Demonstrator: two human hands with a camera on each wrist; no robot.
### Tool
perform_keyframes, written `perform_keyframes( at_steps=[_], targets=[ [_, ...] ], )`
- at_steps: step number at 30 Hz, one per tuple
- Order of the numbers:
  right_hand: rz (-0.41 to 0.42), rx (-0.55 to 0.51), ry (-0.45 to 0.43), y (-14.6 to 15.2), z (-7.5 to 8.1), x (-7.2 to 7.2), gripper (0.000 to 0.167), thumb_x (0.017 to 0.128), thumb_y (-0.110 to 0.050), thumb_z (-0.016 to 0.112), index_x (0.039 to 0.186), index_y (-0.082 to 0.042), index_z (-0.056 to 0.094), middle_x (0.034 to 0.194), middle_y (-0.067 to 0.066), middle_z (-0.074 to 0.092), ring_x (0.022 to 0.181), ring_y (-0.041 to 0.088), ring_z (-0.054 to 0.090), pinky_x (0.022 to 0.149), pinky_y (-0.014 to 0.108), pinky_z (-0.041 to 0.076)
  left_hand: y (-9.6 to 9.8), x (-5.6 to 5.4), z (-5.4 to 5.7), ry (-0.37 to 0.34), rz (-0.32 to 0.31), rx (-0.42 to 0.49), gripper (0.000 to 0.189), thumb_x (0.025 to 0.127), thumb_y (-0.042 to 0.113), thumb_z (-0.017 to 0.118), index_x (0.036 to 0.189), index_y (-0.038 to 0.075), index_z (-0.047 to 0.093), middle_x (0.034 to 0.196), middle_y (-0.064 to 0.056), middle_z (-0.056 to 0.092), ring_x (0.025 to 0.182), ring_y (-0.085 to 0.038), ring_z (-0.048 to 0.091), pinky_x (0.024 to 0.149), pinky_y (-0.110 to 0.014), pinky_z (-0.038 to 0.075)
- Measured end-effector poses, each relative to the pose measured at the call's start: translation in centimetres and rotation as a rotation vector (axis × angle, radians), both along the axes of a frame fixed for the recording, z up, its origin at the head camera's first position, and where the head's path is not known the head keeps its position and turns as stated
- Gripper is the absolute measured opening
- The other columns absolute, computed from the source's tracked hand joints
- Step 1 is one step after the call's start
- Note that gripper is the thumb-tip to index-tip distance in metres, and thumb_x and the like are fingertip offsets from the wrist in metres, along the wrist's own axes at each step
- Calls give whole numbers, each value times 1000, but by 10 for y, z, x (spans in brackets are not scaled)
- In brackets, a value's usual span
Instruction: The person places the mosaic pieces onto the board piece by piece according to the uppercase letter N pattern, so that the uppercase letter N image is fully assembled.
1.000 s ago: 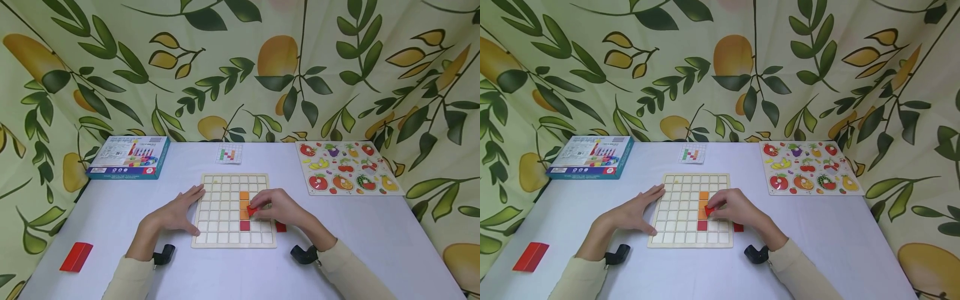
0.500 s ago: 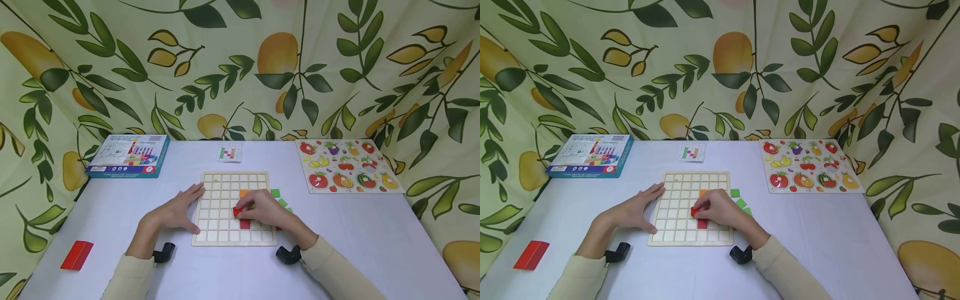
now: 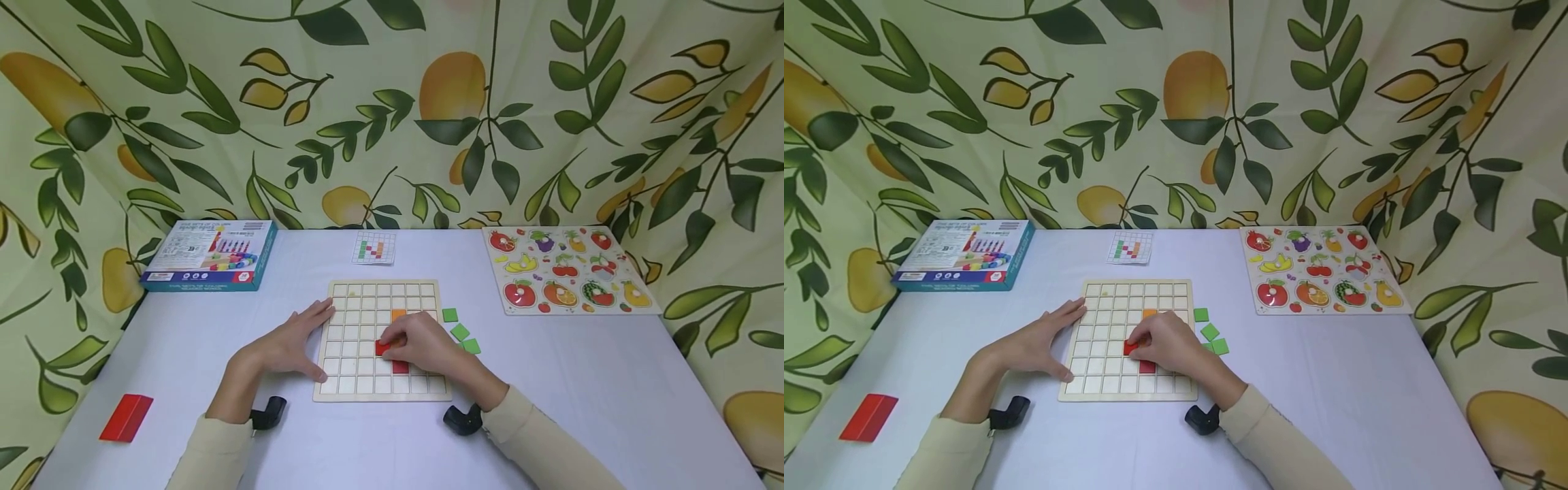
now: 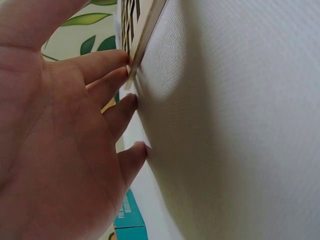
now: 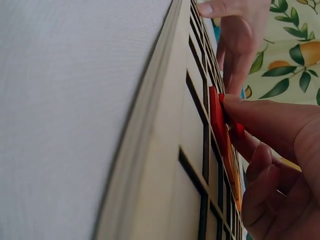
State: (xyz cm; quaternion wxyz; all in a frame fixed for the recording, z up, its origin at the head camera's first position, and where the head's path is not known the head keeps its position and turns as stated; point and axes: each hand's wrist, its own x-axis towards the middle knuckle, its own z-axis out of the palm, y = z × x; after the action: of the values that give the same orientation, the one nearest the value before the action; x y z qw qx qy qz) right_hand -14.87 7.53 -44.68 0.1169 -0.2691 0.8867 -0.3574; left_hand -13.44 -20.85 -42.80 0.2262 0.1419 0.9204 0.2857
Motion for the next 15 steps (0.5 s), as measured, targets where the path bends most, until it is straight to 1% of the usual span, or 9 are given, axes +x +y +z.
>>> perform_keyframes(
  at_steps=[2, 5, 9, 11, 15],
  targets=[
    [2, 18, 29, -1, 0, 0, 15, 81, -19, 87, 95, -20, 82, 98, -7, 78, 77, 5, 58, 68, 17, 50, 0, 0, 0, -1, 3, -3, 119, 64, 35, 96, 161, 9, 31, 174, -6, 15, 162, -38, 9, 131, -62, 9],
    [5, 37, 69, -2, 0, 1, 15, 80, -20, 87, 94, -20, 82, 98, -7, 78, 82, 6, 61, 73, 20, 51, 1, 0, 0, 1, 5, -6, 119, 64, 34, 96, 161, 9, 31, 174, -6, 16, 162, -37, 10, 131, -61, 8],
    [-4, 52, 90, -4, 0, 2, 14, 80, -21, 87, 93, -20, 82, 98, -8, 79, 89, 6, 65, 78, 23, 52, 0, 0, 0, 1, 6, -7, 119, 63, 32, 96, 160, 8, 31, 174, -6, 15, 162, -37, 10, 131, -61, 8],
    [-11, 57, 90, -4, 1, 3, 14, 80, -21, 87, 93, -20, 82, 97, -8, 79, 89, 6, 65, 78, 23, 52, 0, 0, 0, 0, 5, -9, 119, 63, 32, 96, 161, 8, 31, 174, -6, 15, 162, -37, 10, 131, -62, 8],
    [-18, 72, 96, -5, 1, 4, 12, 80, -22, 88, 90, -20, 82, 93, -9, 78, 83, 6, 60, 71, 20, 48, 1, 0, -1, 1, 8, -14, 119, 63, 33, 96, 160, 8, 31, 174, -6, 15, 162, -37, 10, 131, -61, 8]
  ],
)
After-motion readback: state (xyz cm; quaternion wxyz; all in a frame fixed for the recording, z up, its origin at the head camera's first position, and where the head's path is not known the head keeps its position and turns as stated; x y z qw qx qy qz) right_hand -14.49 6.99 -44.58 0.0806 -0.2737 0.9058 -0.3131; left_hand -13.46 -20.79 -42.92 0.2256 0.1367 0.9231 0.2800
